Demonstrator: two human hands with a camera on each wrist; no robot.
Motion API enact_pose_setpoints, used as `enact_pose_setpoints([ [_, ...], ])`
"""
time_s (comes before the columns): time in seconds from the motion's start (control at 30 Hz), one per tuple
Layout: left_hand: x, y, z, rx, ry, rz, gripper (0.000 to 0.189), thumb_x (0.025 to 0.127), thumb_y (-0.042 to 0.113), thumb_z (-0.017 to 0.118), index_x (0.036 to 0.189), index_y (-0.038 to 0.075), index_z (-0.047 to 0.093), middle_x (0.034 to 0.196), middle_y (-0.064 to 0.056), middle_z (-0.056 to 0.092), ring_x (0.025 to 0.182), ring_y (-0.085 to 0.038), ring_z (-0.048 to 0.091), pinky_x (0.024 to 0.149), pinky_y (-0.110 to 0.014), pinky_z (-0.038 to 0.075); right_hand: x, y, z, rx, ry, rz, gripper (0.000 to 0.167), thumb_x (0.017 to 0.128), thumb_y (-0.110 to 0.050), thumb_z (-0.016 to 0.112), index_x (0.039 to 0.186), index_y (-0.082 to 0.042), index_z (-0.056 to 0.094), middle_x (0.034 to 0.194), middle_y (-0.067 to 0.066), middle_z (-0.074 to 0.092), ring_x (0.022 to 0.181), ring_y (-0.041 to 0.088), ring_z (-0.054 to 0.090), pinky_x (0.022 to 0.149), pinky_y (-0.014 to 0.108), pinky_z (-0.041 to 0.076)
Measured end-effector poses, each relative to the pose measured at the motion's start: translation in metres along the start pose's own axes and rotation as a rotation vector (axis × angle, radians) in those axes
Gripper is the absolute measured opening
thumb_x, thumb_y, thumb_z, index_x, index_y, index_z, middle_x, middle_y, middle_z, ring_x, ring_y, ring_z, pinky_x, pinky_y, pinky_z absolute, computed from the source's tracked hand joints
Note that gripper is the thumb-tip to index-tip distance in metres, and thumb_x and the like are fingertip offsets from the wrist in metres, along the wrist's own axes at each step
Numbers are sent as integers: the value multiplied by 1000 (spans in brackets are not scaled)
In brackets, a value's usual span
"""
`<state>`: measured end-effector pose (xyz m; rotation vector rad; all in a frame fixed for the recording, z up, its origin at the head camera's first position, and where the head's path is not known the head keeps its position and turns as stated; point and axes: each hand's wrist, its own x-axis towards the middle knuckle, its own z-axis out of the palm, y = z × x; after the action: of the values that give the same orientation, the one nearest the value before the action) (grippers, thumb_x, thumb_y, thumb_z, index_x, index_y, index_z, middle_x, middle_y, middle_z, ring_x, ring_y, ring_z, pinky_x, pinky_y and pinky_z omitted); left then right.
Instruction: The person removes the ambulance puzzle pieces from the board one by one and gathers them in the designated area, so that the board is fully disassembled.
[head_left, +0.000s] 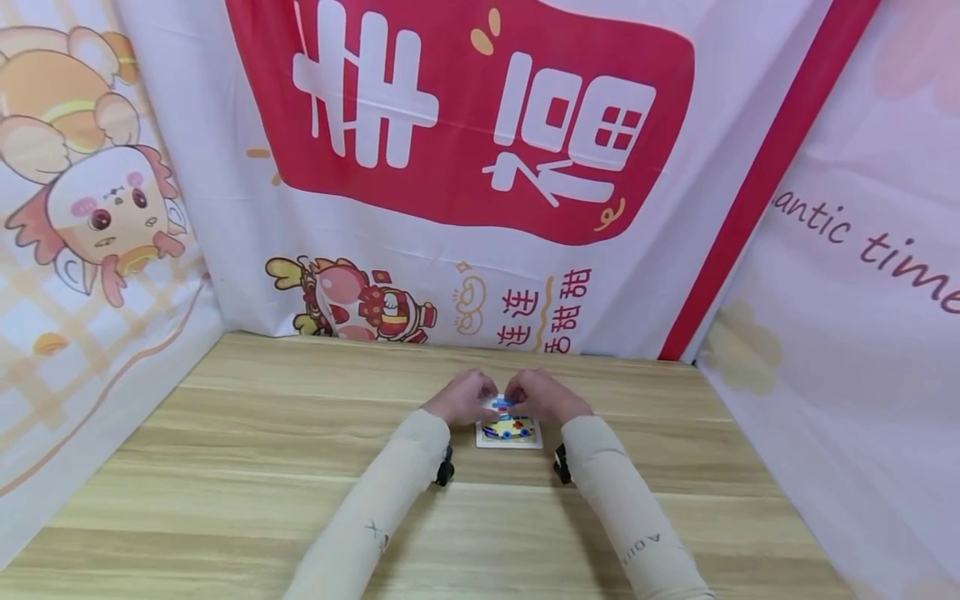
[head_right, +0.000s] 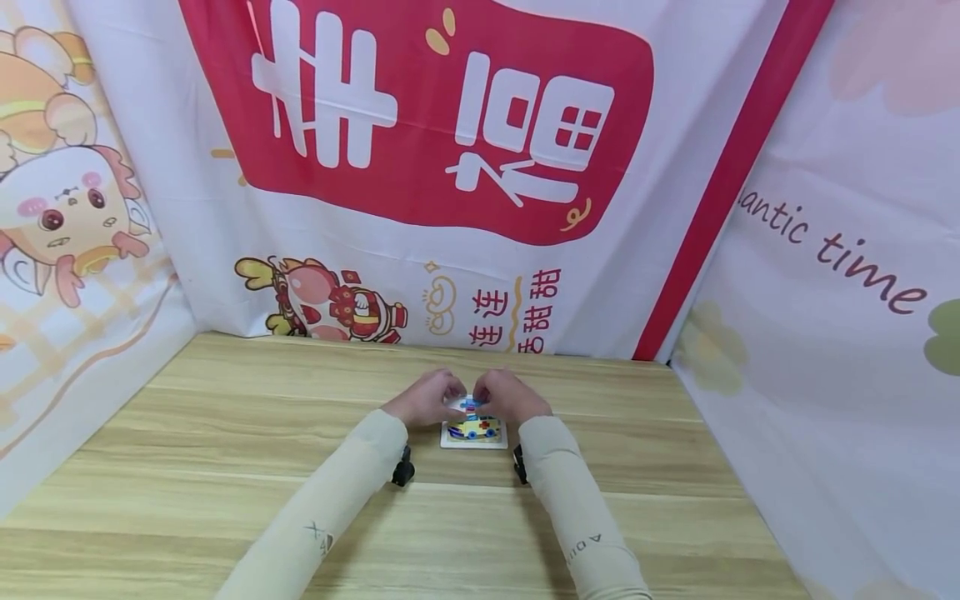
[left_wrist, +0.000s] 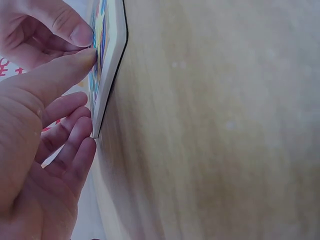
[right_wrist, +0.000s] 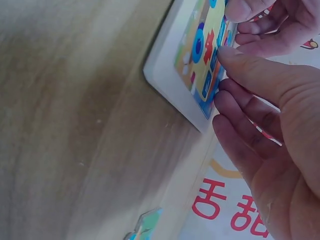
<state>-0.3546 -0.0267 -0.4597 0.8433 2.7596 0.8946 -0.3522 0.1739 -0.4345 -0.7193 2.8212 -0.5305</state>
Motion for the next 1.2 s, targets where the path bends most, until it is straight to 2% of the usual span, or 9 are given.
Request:
enact_pose_setpoints([
  [0.5,-2,3,4,19,8,-1,38,90,20,84,120,0,74,119,-13,69,110,-26,62,103,-44,52,7,1,-8,-11,-97,46,10,95,-12,79,102,-18,79,94,-6,74,90,11,67,92,35,59],
  [0.77,-3,4,2,21,15,14,38,90,20,84,121,-1,74,119,-15,71,109,-26,63,102,-43,53,7,-6,-15,11,-110,44,16,90,-4,81,103,-14,82,96,0,78,89,13,70,90,34,61],
  [0.97,-4,2,1,38,25,9,40,89,21,85,121,0,74,118,-13,72,108,-23,63,101,-41,53,10,-8,-18,-15,-119,34,21,88,-1,81,106,-11,82,101,2,80,90,13,71,89,33,62],
  [1.2,-5,4,0,12,17,-1,42,89,21,85,122,-1,73,118,-14,70,108,-25,63,102,-43,53,10,-6,-19,-31,-119,7,19,87,0,82,103,-11,82,99,2,79,88,12,70,88,33,61],
])
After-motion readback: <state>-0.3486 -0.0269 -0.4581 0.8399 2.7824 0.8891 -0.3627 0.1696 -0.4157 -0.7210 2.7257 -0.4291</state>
